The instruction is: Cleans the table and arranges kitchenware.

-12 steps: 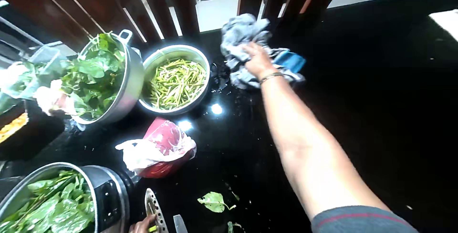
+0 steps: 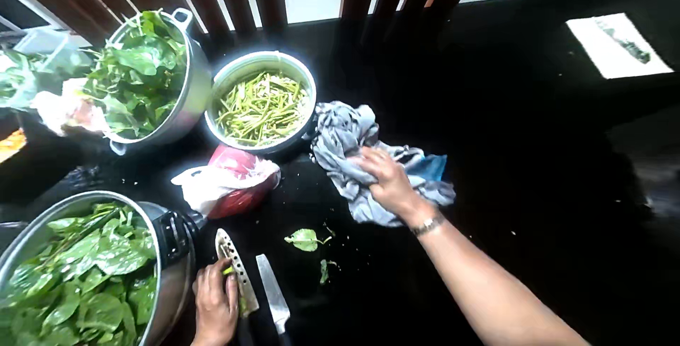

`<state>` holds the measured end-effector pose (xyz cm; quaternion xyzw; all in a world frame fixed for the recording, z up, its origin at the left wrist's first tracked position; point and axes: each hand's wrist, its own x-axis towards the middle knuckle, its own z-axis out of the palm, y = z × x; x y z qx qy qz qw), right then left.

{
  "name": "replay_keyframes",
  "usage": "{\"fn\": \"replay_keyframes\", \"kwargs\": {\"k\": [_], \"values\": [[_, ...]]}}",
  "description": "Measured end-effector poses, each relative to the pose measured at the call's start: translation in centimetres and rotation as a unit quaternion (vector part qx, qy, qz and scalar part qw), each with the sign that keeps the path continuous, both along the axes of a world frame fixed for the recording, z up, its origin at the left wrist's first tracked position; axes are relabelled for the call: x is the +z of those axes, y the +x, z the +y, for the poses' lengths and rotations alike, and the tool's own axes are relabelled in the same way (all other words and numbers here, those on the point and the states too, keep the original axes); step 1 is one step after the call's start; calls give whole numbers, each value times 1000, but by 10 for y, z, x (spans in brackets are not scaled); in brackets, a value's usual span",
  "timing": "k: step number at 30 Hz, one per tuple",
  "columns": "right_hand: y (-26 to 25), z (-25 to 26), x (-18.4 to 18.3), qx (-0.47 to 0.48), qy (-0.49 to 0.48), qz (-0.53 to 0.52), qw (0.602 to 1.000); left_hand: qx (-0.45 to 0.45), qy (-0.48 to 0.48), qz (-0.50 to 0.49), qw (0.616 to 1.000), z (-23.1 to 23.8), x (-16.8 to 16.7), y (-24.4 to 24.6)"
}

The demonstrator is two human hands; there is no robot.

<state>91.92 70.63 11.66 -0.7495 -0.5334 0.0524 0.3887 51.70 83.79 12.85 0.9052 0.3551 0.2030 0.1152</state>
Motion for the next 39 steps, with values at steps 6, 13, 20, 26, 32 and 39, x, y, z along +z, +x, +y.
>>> {"fn": "replay_keyframes", "kwargs": {"k": [6,13,20,26,32,39], "values": [[-69,-55,8,-33,62,98,993,-5,-11,4,1000,2,3,2],[-68,-64,118,-35,178,160,970,-19,-38,-25,999,5,5,0],[-102,-35,92,-24,10,58,998,-34,-53,-68,996,8,1,-4],[-156,32,27,-108,-231,1,967,-36,-60,-67,995,9,2,-4],[-166,57,36,-147,-318,-5,937,-52,-64,-49,995,10,3,-6],[-179,45,39,-137,-314,2,940,-75,-86,-63,991,11,5,-10]]}}
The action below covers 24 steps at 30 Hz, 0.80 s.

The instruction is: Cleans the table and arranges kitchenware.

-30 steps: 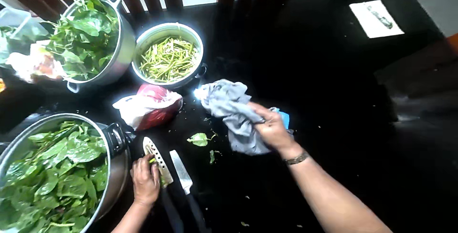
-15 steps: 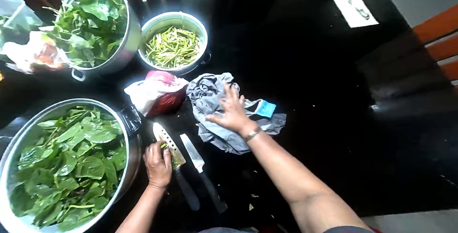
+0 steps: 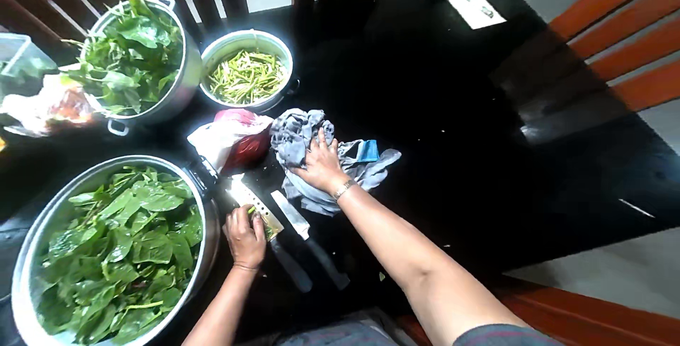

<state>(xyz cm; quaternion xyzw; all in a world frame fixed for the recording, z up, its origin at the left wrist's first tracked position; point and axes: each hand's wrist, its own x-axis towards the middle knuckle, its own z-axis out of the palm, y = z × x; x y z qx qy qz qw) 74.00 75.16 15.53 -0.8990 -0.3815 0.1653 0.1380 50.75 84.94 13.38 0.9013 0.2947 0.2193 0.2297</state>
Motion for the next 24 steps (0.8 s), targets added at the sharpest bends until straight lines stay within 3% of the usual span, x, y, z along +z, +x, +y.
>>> {"fn": "replay_keyframes", "kwargs": {"k": [7,10,13,15,18,21,24], "values": [[9,-22,12,-15,-27,63,997,-14,-30,4,999,3,2,0],[9,-47,22,-82,107,67,989,-26,-76,-32,996,8,-1,-10],[-18,-109,29,-166,300,-36,939,-72,-40,-93,992,3,7,-21],[-60,-162,19,-241,287,-76,924,-106,-23,-116,987,-10,15,-28],[-135,-203,-6,-303,183,-34,935,-124,-25,-85,988,-31,20,-31],[-193,-186,-15,-211,192,-69,956,-105,-75,37,991,-44,24,-23],[-207,-144,-14,-96,210,-131,964,-70,-132,153,977,-50,33,-15]]}}
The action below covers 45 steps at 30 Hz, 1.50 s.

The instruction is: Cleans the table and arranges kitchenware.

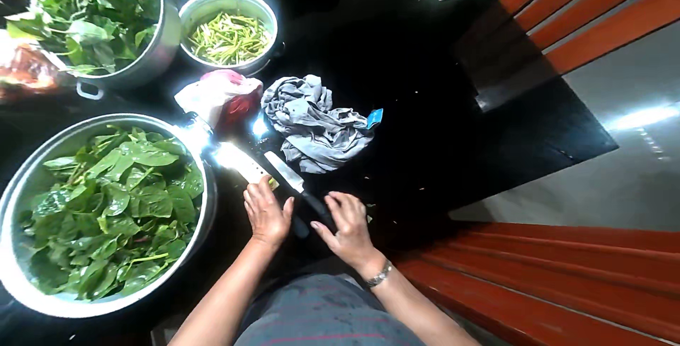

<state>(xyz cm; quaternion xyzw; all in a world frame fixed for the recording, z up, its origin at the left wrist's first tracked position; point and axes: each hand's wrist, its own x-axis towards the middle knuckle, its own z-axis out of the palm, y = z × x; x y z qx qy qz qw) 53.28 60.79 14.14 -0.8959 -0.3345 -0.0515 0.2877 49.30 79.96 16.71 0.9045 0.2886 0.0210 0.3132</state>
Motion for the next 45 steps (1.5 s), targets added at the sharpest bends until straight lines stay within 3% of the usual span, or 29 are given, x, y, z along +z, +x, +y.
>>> {"fn": "replay_keyframes", "kwargs": {"k": [3,6,10,14,17,19,21,23,27,30,32,35,38,41,45], "values": [[6,40,21,24,-111,74,991,27,-6,24,999,1,7,-4],[22,63,60,19,-231,300,925,55,10,-19,998,2,9,-13],[21,58,61,20,-16,490,871,75,-7,-81,994,8,11,-22],[5,60,49,23,211,596,775,129,-161,-209,956,7,17,-34],[-2,64,54,31,311,603,734,106,-250,-350,897,-12,35,-27],[0,63,66,36,363,583,726,60,-292,-388,872,-25,49,-12],[8,55,77,24,410,548,729,10,-296,-387,873,-36,57,10],[22,38,86,6,436,485,758,-52,-282,-342,895,-51,63,37],[64,-7,98,-109,452,381,800,-179,-228,-278,916,-86,79,89],[118,-57,98,-217,369,300,853,-175,-124,-283,935,-74,74,132],[160,-94,92,-328,196,229,895,-121,-60,-197,971,-44,63,160],[212,-130,78,-455,-18,207,866,-83,22,-86,993,7,32,195],[245,-154,61,-479,-156,230,833,-128,101,-65,984,33,0,212],[264,-167,47,-477,-207,234,821,-184,155,-16,970,31,-10,213],[279,-170,40,-478,-218,236,818,-211,160,-61,962,29,-23,189]]}}
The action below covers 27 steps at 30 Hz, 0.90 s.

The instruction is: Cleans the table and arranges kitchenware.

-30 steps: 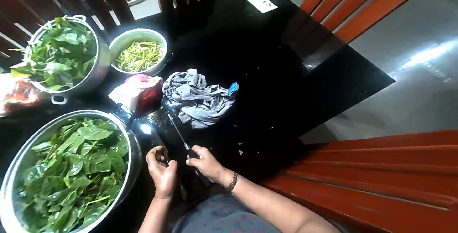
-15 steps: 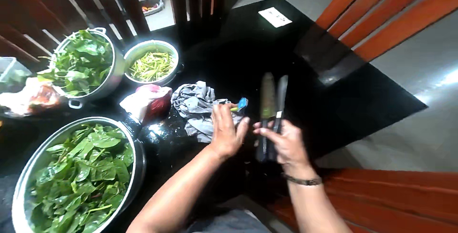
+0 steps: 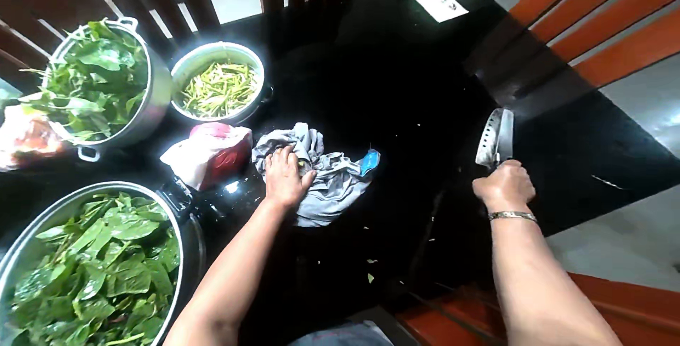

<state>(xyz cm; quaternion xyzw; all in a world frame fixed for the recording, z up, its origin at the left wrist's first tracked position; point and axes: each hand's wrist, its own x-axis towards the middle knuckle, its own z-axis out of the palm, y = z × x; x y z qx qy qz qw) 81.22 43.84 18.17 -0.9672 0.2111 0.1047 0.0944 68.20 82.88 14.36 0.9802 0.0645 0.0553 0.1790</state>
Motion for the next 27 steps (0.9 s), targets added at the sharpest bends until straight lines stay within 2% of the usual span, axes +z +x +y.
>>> {"fn": "replay_keyframes", "kwargs": {"k": [6,11,21,22,24,25,27], "values": [[8,7,0,-5,5,4,1000,-18,-17,-93,995,-24,-8,-40],[7,0,-4,2,22,0,1000,-33,-16,-129,991,-40,-8,-67],[3,3,9,40,19,33,998,-40,3,-173,984,-49,-8,-83],[-1,8,13,44,21,15,999,-39,2,-173,984,-49,-8,-83],[-19,24,23,78,50,-86,992,-36,-4,-180,983,-49,-10,-82],[-33,37,28,115,86,-152,978,-33,-10,-180,983,-49,-10,-82],[-68,72,26,232,191,-244,922,-26,-41,-162,986,-49,-8,-83]]}}
